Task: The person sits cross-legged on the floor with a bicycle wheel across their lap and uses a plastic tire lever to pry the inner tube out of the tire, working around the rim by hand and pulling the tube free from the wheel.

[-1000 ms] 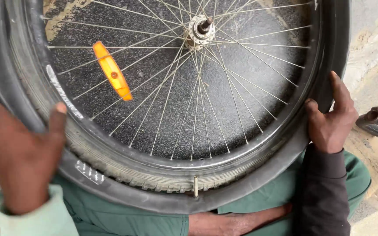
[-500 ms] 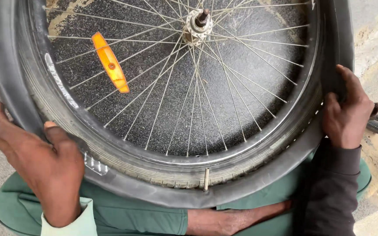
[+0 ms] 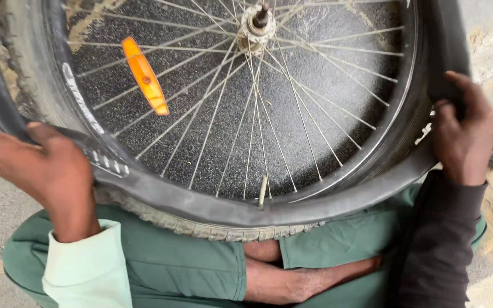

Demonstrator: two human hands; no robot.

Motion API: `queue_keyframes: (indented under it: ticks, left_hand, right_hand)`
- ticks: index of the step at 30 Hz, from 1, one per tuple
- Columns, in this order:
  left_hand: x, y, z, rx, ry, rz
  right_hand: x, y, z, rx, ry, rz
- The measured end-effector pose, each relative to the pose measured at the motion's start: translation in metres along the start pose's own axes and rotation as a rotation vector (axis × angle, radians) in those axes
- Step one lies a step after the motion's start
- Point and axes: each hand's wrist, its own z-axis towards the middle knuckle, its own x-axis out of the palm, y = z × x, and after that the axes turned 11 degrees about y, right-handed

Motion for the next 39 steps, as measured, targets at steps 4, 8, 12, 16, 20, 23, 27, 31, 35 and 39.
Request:
queue_keyframes:
  ticks: [4,8,12,16,20,23,27,31,35,39]
  left_hand:
    - [-0.020,-0.045,0.001,-0.028,0.015,-0.060]
    - [-0.022,-0.045,-0.006,-0.075,0.031,-0.097]
    - [-0.036,-0.118,-0.017,-0.107,-0.121,-0.219]
    - [-0.024,-0.161,-0.123,0.217,-0.074,-0.194]
    - [-0.012,-0.193,-0.160,0.608,0.401,-0.167]
    - [0.001,-0.196,-0.163,0.517,0.525,0.029]
    - [0.016,-0.199,-0.158,0.523,0.744,0.289]
    - [0.024,-0.202,-0.146,0.519,0.807,0.328]
    - [0.036,-0.195,-0.151,0.526,0.709,0.318]
    - [0.027,-0.200,-0.148,0.484,0.707,0.289]
  right_hand:
    - [0.003,0.074,-0.019,-0.096,-0.174,-1.009]
    - [0.017,0.141,-0.060,-0.355,0.225,-0.203]
    - [0.066,0.183,-0.109,-0.622,0.379,-0.115]
    - [0.076,0.171,-0.107,-0.636,0.304,-0.145]
    - [0.086,0.172,-0.098,-0.544,0.112,-0.114]
    - [0.089,0.176,-0.105,-0.514,0.075,-0.049]
    - [0.096,0.178,-0.110,-0.484,0.031,0.014]
    - [0.108,0.176,-0.115,-0.449,-0.034,0.032]
    - [0.119,0.173,-0.115,-0.428,-0.020,0.101]
    - [0.125,0.172,-0.113,-0.423,-0.048,0.116]
